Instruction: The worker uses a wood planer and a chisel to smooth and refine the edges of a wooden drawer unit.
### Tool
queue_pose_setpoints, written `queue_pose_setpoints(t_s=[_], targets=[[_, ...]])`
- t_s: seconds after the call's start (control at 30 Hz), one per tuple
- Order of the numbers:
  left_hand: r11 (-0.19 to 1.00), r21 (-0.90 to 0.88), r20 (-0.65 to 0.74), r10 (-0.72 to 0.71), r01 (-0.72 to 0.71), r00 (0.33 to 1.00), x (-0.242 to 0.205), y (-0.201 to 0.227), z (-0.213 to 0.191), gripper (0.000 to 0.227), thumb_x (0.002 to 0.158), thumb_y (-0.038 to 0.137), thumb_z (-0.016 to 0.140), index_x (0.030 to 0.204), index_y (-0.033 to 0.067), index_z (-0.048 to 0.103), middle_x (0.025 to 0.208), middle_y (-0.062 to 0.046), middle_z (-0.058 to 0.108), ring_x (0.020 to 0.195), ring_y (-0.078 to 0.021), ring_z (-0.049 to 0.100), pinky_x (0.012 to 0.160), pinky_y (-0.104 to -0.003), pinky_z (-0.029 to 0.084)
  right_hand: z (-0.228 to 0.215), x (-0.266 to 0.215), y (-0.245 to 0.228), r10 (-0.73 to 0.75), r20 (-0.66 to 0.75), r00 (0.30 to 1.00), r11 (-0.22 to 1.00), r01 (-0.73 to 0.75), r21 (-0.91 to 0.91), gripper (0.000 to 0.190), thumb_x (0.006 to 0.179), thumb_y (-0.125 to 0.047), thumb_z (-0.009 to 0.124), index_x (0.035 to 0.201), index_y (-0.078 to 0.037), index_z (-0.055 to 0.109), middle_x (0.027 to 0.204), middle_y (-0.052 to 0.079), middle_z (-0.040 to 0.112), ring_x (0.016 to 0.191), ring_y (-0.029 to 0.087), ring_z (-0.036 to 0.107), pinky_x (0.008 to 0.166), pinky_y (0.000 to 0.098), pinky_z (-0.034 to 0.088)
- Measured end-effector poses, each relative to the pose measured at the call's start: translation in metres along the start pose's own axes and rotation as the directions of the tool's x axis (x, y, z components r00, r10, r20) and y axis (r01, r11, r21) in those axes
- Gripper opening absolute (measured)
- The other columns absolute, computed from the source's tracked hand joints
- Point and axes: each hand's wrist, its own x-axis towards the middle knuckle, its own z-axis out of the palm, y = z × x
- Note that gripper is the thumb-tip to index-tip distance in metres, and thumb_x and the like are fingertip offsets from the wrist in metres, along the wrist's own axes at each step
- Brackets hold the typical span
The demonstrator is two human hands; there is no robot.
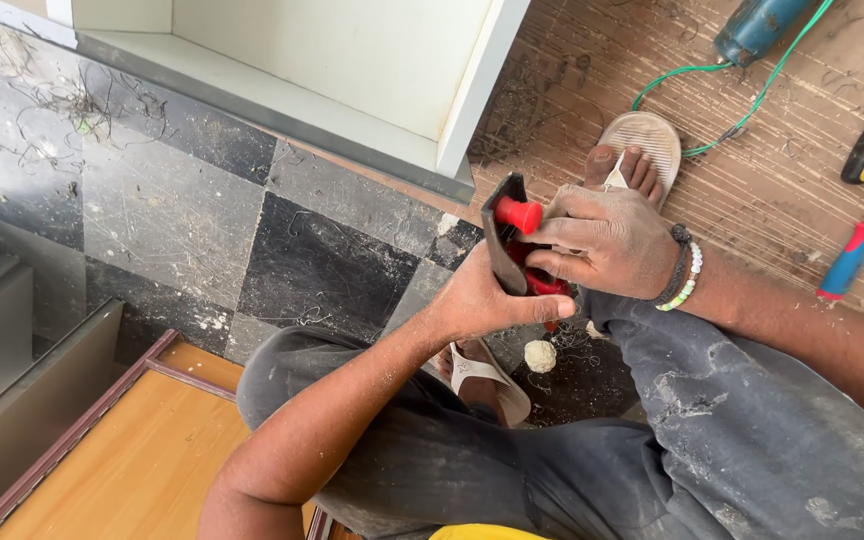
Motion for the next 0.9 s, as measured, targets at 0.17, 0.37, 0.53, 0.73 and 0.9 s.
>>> queue_pose_setpoints(t_s=[0.17,0.37,0.53,0.73,0.9], targets=[[0.978,0.208,-0.084,0.05,-0.032,0.995,0.0,0.002,0.003,0.079,0.078,0.043,0.087,0.136,0.0022,0.053,0.114,-0.012,0.071,0.107,-0.0208,0.072,0.094,-0.037,0.06,0.004,0.007,0.0,0.08,0.075,0.994,0.997,-0.081,0.013,0.032,0.08,-0.025,0.081,0.106,-0.007,0.074,0.088,0.008,0.066,0.073,0.028,0.069,0.064,0.0407,0.053],[0.952,0.303,-0.145,0.095,-0.048,0.985,0.003,-0.002,0.011,0.083,0.08,0.041,0.085,0.142,0.0022,0.045,0.118,-0.013,0.069,0.11,-0.0217,0.071,0.094,-0.037,0.058,0.009,0.003,0.001,0.235,0.083,0.968,0.97,-0.24,0.048,0.031,0.082,-0.021,0.078,0.11,-0.009,0.075,0.086,0.008,0.066,0.073,0.028,0.07,0.066,0.0395,0.054],[0.981,0.195,-0.117,0.031,-0.007,0.993,0.008,-0.004,0.007,0.074,0.079,0.039,0.083,0.134,0.0011,0.051,0.112,-0.012,0.072,0.104,-0.0204,0.073,0.092,-0.037,0.06,0.012,-0.013,0.016,0.194,0.056,0.979,0.981,-0.195,0.01,0.03,0.083,-0.02,0.076,0.108,-0.003,0.072,0.092,0.011,0.068,0.072,0.027,0.069,0.064,0.0398,0.054],[0.979,0.2,-0.125,-0.004,0.029,0.992,0.008,-0.012,-0.008,0.064,0.082,0.038,0.079,0.125,-0.0017,0.053,0.1,-0.011,0.071,0.094,-0.0184,0.072,0.084,-0.036,0.062,-0.013,-0.056,0.055,0.345,-0.172,0.923,0.925,-0.304,0.227,0.01,0.104,-0.013,0.059,0.099,-0.004,0.062,0.089,0.007,0.066,0.079,0.015,0.063,0.078,0.0303,0.053],[0.986,0.151,-0.108,0.092,-0.076,0.99,0.006,-0.008,-0.011,0.069,0.079,0.032,0.076,0.132,-0.003,0.049,0.106,-0.012,0.068,0.097,-0.0178,0.069,0.086,-0.035,0.06,-0.034,-0.058,0.064,0.465,-0.143,0.874,0.87,-0.421,0.255,0.03,0.102,-0.024,0.068,0.122,-0.004,0.058,0.099,0.005,0.067,0.088,0.014,0.066,0.08,0.0297,0.055]])
